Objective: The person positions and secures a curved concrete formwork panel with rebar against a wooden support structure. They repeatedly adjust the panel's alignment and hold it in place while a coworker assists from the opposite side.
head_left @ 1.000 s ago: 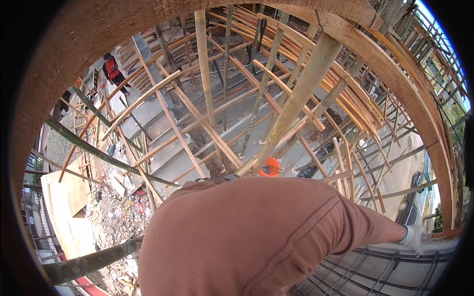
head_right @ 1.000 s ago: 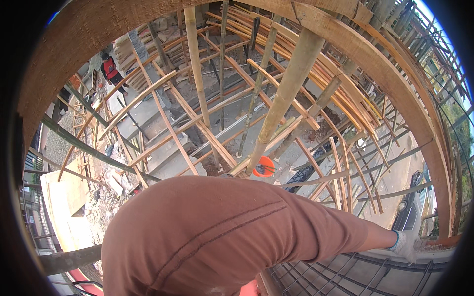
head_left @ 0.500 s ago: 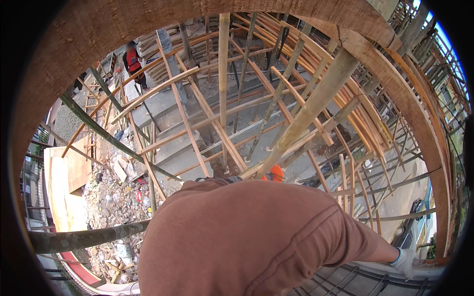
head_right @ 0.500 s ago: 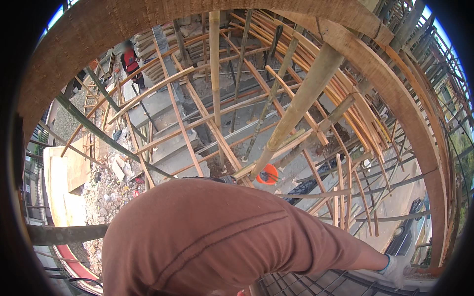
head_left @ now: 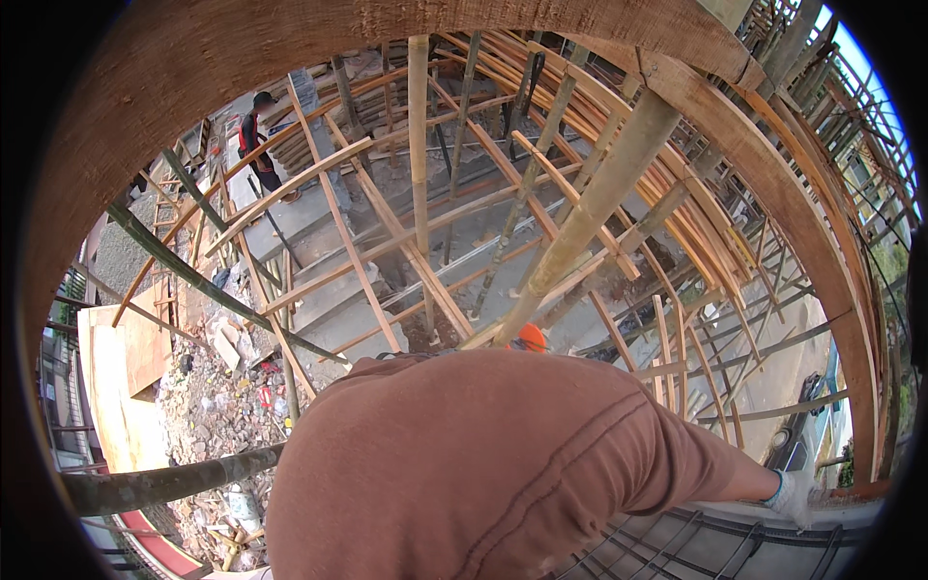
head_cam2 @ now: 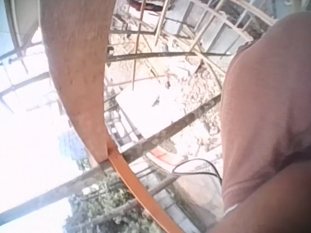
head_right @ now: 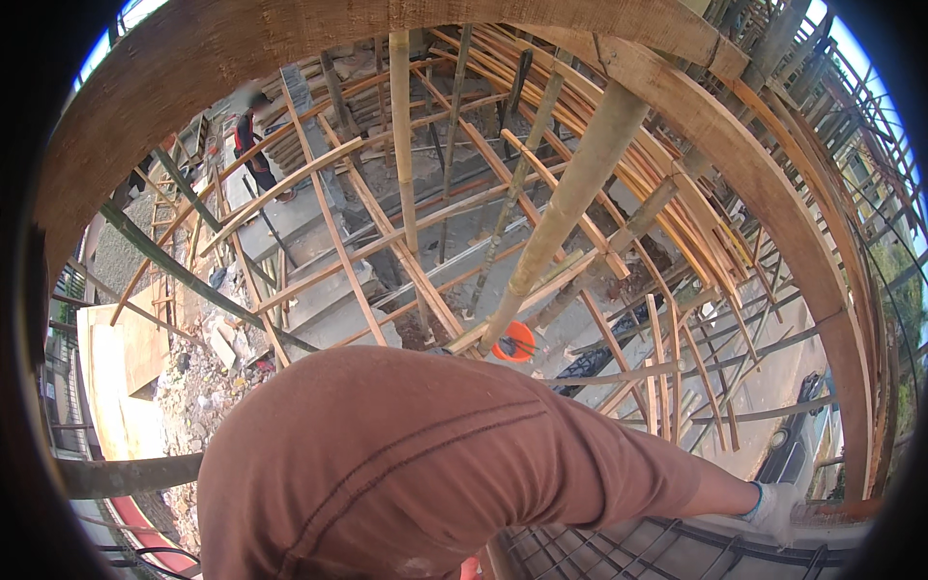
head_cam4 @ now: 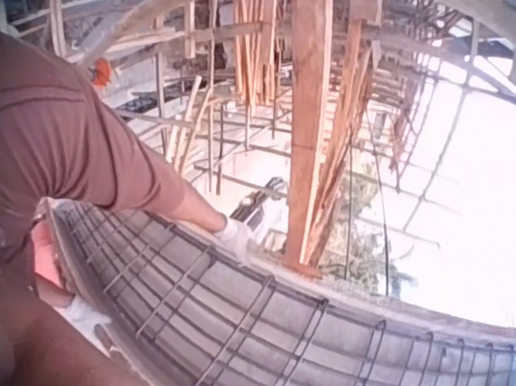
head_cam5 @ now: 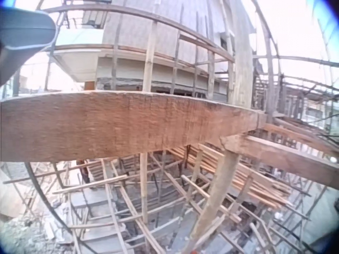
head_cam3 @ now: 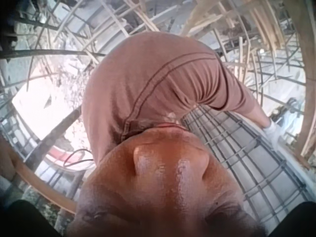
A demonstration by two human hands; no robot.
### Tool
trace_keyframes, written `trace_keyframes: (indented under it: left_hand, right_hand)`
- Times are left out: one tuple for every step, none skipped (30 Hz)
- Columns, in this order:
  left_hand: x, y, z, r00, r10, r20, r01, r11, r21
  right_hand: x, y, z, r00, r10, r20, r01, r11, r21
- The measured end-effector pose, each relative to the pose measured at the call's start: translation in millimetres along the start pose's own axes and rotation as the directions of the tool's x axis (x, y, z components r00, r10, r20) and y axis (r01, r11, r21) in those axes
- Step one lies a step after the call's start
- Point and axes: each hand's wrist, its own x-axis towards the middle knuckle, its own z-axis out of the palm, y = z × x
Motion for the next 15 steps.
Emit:
trace_keyframes:
  left_hand:
    - [-2.0,0.3,-1.3,1.000,-0.003,-0.008,0.003,1.000,-0.016]
    - [-3.3,1.1,-1.7,1.000,-0.007,-0.015,0.007,0.999,-0.033]
    - [-1.1,1.4,-2.3,0.999,-0.047,0.014,0.047,0.998,0.030]
    - [1.8,1.3,-3.3,0.995,-0.091,0.042,0.087,0.992,0.092]
    - [3.3,0.7,-2.5,0.992,-0.114,0.059,0.106,0.988,0.112]
    - [5.7,-1.2,-2.9,0.988,-0.137,0.074,0.126,0.983,0.135]
    - [7.0,-3.8,-1.8,0.987,-0.138,0.080,0.128,0.985,0.117]
    - [8.0,-6.9,0.2,0.988,-0.133,0.078,0.125,0.987,0.101]
    - [10.0,-10.7,2.5,0.989,-0.127,0.077,0.121,0.989,0.086]
    - [11.7,-15.1,5.2,0.991,-0.115,0.066,0.110,0.991,0.075]
    - [13.9,-19.7,7.7,0.993,-0.103,0.056,0.099,0.993,0.065]
    - [23.0,-25.4,3.1,0.998,-0.067,0.006,0.067,0.996,0.051]
    - [28.8,-27.2,3.3,0.999,-0.033,-0.035,0.035,0.999,0.035]
    - [34.7,-27.7,2.9,0.998,-0.007,-0.058,0.010,0.999,0.046]
    - [35.2,-27.3,6.7,0.998,0.010,-0.069,-0.007,0.999,0.048]
  right_hand:
    - [0.8,0.7,-2.5,1.000,0.007,0.000,-0.007,1.000,-0.005]
    - [1.4,1.8,-5.8,1.000,0.015,-0.001,-0.015,1.000,-0.011]
    - [1.9,2.2,-7.5,1.000,0.016,0.003,-0.016,1.000,-0.004]
    - [2.3,2.8,-10.0,1.000,0.019,0.005,-0.019,1.000,0.001]
    - [2.6,3.7,-13.0,1.000,0.022,0.007,-0.022,1.000,0.003]
    - [2.6,3.9,-15.2,1.000,0.024,0.011,-0.024,1.000,0.003]
    - [2.6,4.5,-17.6,0.999,0.028,0.015,-0.028,1.000,0.002]
    - [2.6,5.4,-20.3,0.999,0.034,0.019,-0.034,0.999,0.000]
    - [3.3,5.9,-23.8,0.999,0.039,0.020,-0.039,0.999,0.000]
    - [4.1,6.7,-27.1,0.999,0.046,0.022,-0.046,0.999,-0.001]
    - [5.0,7.7,-30.4,0.998,0.054,0.023,-0.054,0.999,0.000]
    - [7.5,2.8,-28.9,0.998,0.047,0.034,-0.047,0.999,0.019]
    - [10.6,0.9,-31.7,0.998,0.044,0.037,-0.046,0.998,0.034]
    - [14.3,-1.4,-34.3,0.998,0.040,0.040,-0.042,0.998,0.052]
    - [17.3,-0.1,-42.2,0.998,0.048,0.032,-0.050,0.997,0.055]
